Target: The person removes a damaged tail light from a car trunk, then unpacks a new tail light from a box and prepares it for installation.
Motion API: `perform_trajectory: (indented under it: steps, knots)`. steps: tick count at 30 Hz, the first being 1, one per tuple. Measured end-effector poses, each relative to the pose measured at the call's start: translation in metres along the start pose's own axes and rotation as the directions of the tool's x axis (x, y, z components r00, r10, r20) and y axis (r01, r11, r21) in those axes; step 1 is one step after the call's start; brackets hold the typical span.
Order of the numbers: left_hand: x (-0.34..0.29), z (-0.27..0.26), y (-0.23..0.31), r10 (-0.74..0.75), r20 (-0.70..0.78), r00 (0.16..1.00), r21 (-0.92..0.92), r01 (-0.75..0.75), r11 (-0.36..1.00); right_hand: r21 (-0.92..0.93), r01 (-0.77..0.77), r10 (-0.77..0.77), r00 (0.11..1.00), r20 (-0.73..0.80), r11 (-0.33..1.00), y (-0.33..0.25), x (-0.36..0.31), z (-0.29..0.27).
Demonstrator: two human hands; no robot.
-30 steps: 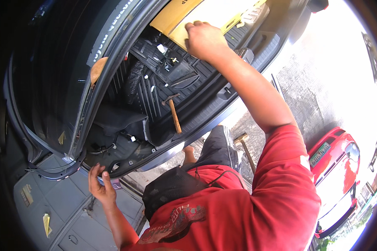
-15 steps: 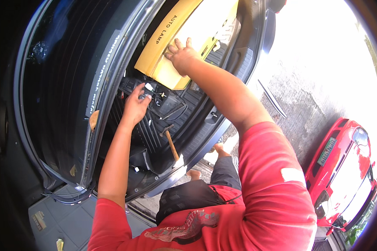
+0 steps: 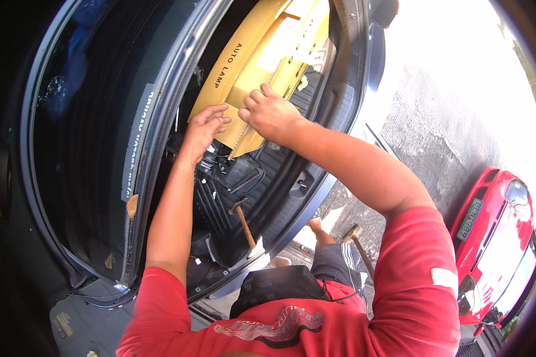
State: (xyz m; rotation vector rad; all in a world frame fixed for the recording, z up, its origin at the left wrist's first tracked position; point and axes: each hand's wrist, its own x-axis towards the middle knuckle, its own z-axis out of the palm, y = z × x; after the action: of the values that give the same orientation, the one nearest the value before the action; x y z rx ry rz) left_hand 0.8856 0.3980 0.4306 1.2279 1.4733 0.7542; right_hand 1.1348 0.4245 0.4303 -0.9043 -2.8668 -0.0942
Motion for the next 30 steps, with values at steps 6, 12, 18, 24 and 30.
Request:
perform_trajectory:
  steps: [6, 12, 18, 24, 30]
  knots:
    - [0.048, 0.059, 0.0, 0.091, 0.26, 0.961, 0.899, -0.275, 0.342, 0.042, -0.129, 0.136, 0.937, -0.323, 0.991, -0.008, -0.047, 0.042]
    - [0.031, 0.047, 0.028, -0.043, 0.073, 0.996, 0.973, -0.062, 0.223, 0.133, -0.076, 0.107, 0.963, -0.247, 0.988, -0.021, -0.078, 0.062]
    - [-0.041, -0.001, 0.022, -0.166, -0.158, 0.973, 0.946, 0.198, 0.258, 0.236, -0.241, 0.28, 0.948, -0.15, 0.941, -0.051, -0.086, 0.09]
    - [-0.068, -0.062, -0.063, -0.557, -0.206, 0.804, 0.915, 0.36, 0.182, 0.149, -0.335, 0.335, 0.942, 0.028, 0.93, -0.073, -0.075, 0.108]
    - [-0.029, 0.002, -0.041, -0.375, -0.393, 0.839, 0.782, 0.52, 0.344, 0.06, -0.423, 0.4, 0.887, 0.23, 0.904, -0.084, -0.062, 0.117]
